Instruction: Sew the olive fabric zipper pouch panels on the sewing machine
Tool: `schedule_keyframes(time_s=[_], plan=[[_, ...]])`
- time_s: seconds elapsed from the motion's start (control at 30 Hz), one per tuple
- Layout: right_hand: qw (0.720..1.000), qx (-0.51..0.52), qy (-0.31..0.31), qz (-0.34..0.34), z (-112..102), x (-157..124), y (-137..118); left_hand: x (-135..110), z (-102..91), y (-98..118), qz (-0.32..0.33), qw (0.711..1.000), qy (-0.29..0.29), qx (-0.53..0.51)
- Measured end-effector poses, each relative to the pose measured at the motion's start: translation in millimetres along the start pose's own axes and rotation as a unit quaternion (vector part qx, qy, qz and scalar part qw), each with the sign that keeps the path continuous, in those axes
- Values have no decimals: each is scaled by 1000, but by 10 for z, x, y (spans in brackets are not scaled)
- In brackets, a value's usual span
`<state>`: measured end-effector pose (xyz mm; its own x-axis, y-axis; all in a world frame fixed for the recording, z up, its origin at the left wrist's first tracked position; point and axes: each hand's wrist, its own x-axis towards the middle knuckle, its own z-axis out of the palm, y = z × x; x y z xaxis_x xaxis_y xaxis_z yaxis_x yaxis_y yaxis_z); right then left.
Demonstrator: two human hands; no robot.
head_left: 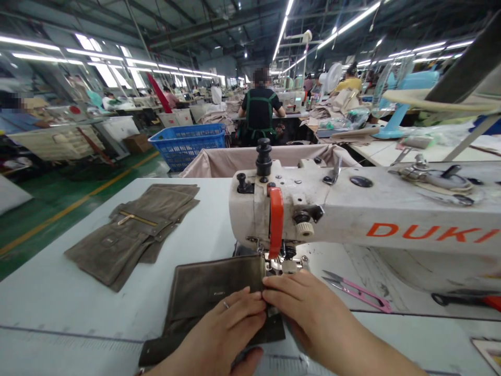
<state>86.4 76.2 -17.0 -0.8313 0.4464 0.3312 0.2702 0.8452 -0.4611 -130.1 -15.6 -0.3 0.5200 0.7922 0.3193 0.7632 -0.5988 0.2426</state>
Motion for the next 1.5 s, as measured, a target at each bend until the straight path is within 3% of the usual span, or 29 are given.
schedule_keyframes(time_s=[0.2,0.43,0.57,0.73,0.87,1.0,1.1,1.37,1.5], plan=[[1000,-4,-3,17,26,0,-16,83,-44,-67,6,999,-11,-35],[999,-6,17,44,59,43,32,188,-61,-278,5,997,-42,-60],[996,-17,2,85,85,66,41,269,-50,-397,10,995,-46,-84],[996,-24,17,84,123,67,55,372,-64,-509,14,996,-39,-80],[996,-9,32,81,123,63,45,394,-53,-513,2,998,-17,-54],[996,2,48,72,104,87,24,329,13,-418,-50,998,24,26],[996,9,59,68,100,107,16,283,90,-376,-38,998,46,37],[996,16,68,62,84,100,13,336,144,-476,-9,998,58,9],[989,-2,115,93,15,103,53,362,34,-611,-19,999,17,-38]])
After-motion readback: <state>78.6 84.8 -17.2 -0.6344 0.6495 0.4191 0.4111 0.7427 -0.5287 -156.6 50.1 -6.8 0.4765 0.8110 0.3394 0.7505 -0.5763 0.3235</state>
